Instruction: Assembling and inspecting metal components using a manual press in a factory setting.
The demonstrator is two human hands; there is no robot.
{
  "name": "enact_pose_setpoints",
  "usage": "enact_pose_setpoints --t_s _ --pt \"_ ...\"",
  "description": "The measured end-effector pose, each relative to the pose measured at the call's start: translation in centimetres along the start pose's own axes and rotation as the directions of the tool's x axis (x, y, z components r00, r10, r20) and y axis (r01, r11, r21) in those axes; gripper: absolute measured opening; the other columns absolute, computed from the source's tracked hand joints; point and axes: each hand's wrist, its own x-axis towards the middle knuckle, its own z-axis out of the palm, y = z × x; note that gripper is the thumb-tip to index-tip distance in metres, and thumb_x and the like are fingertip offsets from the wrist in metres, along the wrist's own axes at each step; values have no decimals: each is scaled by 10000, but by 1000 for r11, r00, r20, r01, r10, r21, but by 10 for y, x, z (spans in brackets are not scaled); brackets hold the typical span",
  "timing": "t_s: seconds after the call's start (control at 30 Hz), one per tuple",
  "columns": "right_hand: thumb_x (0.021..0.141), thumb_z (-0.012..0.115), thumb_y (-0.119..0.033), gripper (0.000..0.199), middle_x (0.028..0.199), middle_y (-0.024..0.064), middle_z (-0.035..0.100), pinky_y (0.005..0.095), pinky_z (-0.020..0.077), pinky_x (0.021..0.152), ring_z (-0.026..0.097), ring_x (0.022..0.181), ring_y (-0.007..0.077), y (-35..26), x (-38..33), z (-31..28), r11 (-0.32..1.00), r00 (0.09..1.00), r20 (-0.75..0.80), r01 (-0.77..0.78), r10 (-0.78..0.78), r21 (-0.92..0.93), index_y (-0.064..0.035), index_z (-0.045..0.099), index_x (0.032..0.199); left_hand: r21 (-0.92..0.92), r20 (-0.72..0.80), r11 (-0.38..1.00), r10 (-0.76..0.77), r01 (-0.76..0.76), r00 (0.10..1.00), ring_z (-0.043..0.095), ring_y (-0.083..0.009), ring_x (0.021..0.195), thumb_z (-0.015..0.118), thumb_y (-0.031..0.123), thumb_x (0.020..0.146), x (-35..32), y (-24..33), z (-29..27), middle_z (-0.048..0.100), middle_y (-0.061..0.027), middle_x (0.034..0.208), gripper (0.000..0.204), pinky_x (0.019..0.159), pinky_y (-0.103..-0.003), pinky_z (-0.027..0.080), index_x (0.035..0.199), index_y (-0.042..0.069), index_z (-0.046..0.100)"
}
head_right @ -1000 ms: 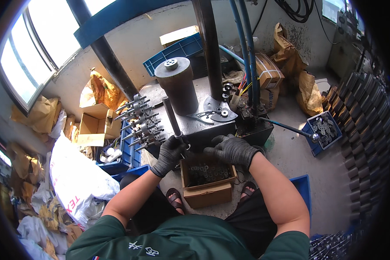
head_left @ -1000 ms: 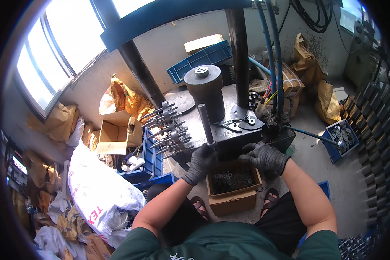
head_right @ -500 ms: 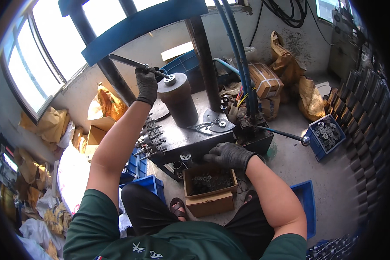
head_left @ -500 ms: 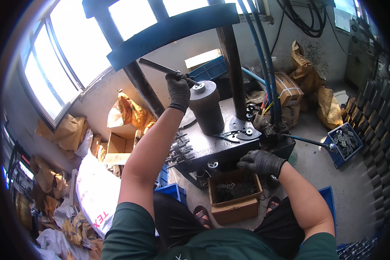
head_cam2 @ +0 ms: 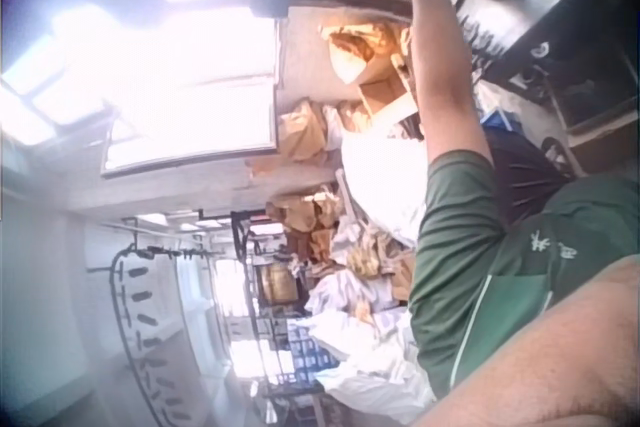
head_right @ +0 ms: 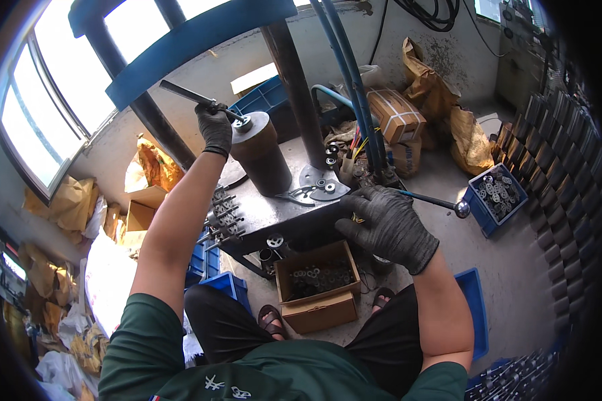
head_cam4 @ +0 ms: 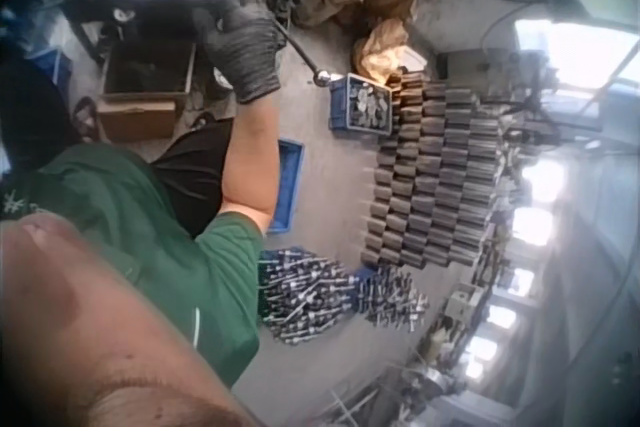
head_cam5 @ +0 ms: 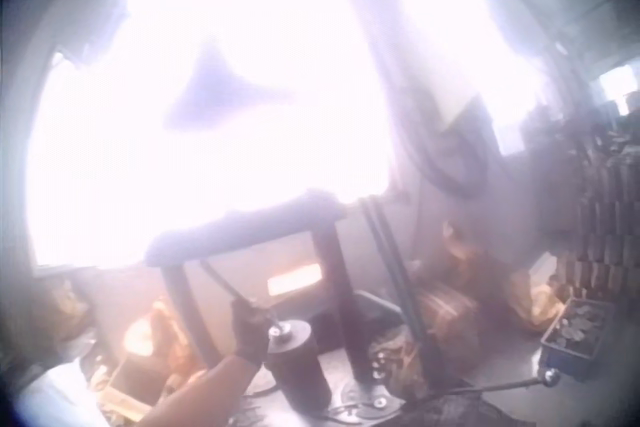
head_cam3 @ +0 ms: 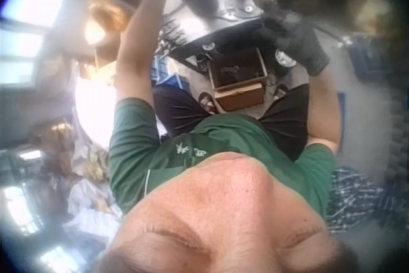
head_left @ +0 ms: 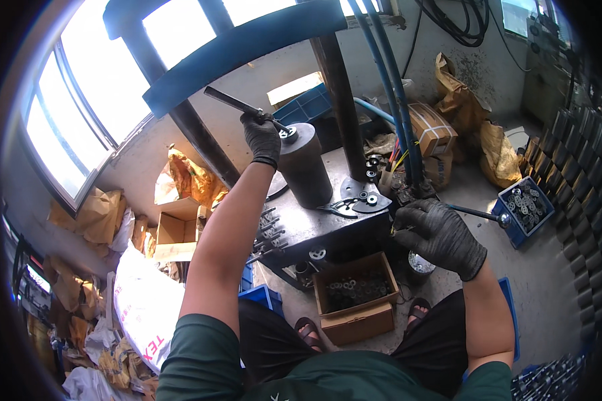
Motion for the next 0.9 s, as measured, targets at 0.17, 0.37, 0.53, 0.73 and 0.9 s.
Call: enact_pose_setpoints --t_s 0.17,0.37,0.53,0.73,0.9 --pt "753 824 -204 349 1000 154 692 432 503 895 656 943 341 -9 -31 -50 880 840 -502 -67 -204 -470 -21 712 1028 49 -87 996 76 -72 993 671 -229 758 671 31 897 -6 -3 2 641 -97 855 271 696 -364 548 1116 27 512" --pt "759 824 -199 342 1038 172 692 431 527 889 667 1000 339 38 -42 -71 712 803 -460 -571 380 -409 -25 712 1032 202 18 971 127 -128 992 675 -236 788 679 48 894 -8 0 16 648 -98 856 281 712 -371 547 1118 34 509" --pt "752 811 -488 522 985 178 704 412 546 836 690 953 331 66 28 -88 824 722 -661 -492 204 -283 -22 720 969 -10 64 995 96 -95 993 644 -190 780 659 43 914 16 -42 5 619 -89 889 265 713 -331 541 1123 16 497" --pt "785 406 -919 961 837 221 710 455 560 815 718 859 358 96 104 -109 860 684 -713 -448 155 -243 -21 741 847 -98 204 992 95 -76 974 655 -166 903 656 99 973 51 -97 14 645 -90 1026 337 794 -290 567 1228 -40 486" --pt "847 544 -608 639 925 247 723 436 559 864 722 920 360 88 129 -110 823 695 -671 -523 259 -224 -9 748 930 -67 332 998 25 -3 943 675 -180 937 627 141 1001 65 -127 13 659 -132 1085 398 812 -293 575 1321 -45 482"
